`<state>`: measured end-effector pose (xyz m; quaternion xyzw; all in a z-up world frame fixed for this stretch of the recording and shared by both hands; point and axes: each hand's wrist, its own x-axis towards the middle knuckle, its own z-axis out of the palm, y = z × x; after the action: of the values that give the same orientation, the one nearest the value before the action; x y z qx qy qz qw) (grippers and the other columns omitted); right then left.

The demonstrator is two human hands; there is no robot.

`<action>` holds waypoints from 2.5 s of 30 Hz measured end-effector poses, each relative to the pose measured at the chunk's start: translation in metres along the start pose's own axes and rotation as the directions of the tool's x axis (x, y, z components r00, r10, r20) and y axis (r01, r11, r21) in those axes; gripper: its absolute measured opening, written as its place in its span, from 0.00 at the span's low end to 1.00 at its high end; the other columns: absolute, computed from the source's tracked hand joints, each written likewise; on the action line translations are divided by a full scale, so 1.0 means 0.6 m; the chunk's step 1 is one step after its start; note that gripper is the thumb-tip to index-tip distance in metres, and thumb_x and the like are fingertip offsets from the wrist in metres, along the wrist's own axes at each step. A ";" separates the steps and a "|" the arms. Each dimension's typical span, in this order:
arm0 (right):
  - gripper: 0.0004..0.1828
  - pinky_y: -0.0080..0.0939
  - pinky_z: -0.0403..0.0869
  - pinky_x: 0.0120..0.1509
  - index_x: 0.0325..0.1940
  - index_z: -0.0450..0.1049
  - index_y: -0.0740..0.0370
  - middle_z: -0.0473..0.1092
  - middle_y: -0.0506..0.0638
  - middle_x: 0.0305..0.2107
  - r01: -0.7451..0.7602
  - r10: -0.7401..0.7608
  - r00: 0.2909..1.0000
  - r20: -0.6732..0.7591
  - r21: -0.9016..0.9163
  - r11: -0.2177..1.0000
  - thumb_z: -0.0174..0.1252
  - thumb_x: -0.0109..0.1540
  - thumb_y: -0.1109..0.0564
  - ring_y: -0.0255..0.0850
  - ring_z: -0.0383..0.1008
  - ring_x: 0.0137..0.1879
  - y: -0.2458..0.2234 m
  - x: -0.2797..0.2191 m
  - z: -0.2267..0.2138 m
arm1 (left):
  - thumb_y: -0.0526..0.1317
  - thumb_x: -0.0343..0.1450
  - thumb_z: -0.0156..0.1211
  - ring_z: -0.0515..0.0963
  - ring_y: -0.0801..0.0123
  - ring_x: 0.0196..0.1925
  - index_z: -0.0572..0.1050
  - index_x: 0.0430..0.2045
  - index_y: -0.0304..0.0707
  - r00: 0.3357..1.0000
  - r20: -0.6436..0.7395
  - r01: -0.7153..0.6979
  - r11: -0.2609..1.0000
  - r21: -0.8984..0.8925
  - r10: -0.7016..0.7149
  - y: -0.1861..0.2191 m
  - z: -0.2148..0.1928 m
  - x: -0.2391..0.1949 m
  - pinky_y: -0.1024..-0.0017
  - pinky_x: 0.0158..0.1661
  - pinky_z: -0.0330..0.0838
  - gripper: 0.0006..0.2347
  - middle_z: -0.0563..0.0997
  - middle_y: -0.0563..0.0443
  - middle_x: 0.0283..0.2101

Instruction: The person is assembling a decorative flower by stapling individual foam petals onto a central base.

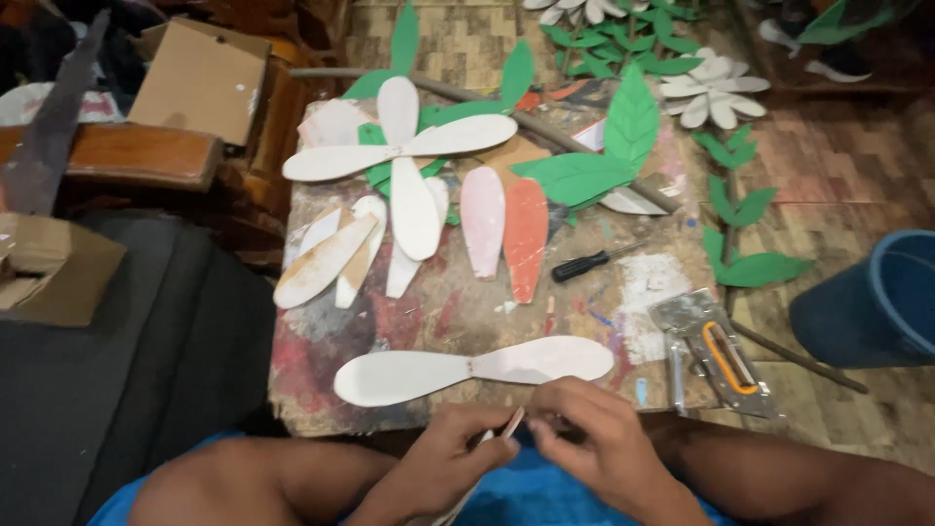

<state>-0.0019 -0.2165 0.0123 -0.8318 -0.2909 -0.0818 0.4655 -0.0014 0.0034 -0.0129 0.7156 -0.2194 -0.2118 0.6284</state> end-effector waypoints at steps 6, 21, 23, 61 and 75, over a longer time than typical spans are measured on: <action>0.05 0.46 0.72 0.41 0.40 0.70 0.65 0.73 0.53 0.32 0.165 -0.170 0.985 0.030 0.127 0.978 0.59 0.62 0.64 0.48 0.71 0.34 -0.008 0.014 -0.015 | 0.47 0.74 0.60 0.68 0.84 0.37 0.81 0.32 0.37 0.995 0.089 0.047 0.993 -0.108 -0.038 0.005 -0.001 0.002 0.75 0.36 0.64 0.12 0.72 0.67 0.30; 0.06 0.40 0.66 0.34 0.29 0.68 0.58 0.66 0.48 0.22 0.078 -0.086 0.986 -0.145 -0.060 0.995 0.56 0.54 0.66 0.43 0.64 0.26 -0.003 -0.007 0.022 | 0.39 0.75 0.59 0.56 0.72 0.28 0.65 0.19 0.42 0.919 0.178 0.394 0.801 -0.450 -0.352 -0.040 0.016 0.004 0.67 0.37 0.46 0.14 0.56 0.55 0.23; 0.06 0.40 0.66 0.33 0.29 0.68 0.57 0.66 0.47 0.22 0.063 -0.072 0.988 -0.137 -0.065 0.996 0.57 0.56 0.65 0.42 0.65 0.27 0.006 -0.004 0.029 | 0.36 0.73 0.58 0.58 0.73 0.28 0.65 0.18 0.41 0.952 0.091 0.299 0.828 -0.474 -0.292 -0.057 0.024 0.006 0.67 0.34 0.48 0.12 0.58 0.55 0.23; 0.07 0.45 0.66 0.37 0.33 0.70 0.57 0.65 0.50 0.27 0.164 -0.208 0.968 -0.143 -0.266 0.950 0.59 0.64 0.59 0.49 0.68 0.33 0.076 0.036 0.026 | 0.39 0.70 0.62 0.82 0.66 0.38 0.87 0.35 0.28 0.860 -0.232 0.362 0.864 -0.351 -0.454 -0.064 0.001 0.082 0.70 0.45 0.72 0.11 0.87 0.45 0.34; 0.07 0.43 0.75 0.37 0.30 0.71 0.52 0.67 0.46 0.22 -0.019 -0.116 0.963 -0.244 -0.489 0.872 0.64 0.60 0.57 0.48 0.75 0.31 0.105 0.053 0.007 | 0.52 0.70 0.63 0.82 0.63 0.44 0.86 0.38 0.35 0.912 -0.162 0.358 0.924 -0.131 -0.376 -0.011 -0.019 0.077 0.63 0.54 0.72 0.18 0.87 0.45 0.36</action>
<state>0.0586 -0.2252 -0.0230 -0.8958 -0.2168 -0.2750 0.2737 0.0431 -0.0136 -0.0190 0.7289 -0.0113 -0.2696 0.6292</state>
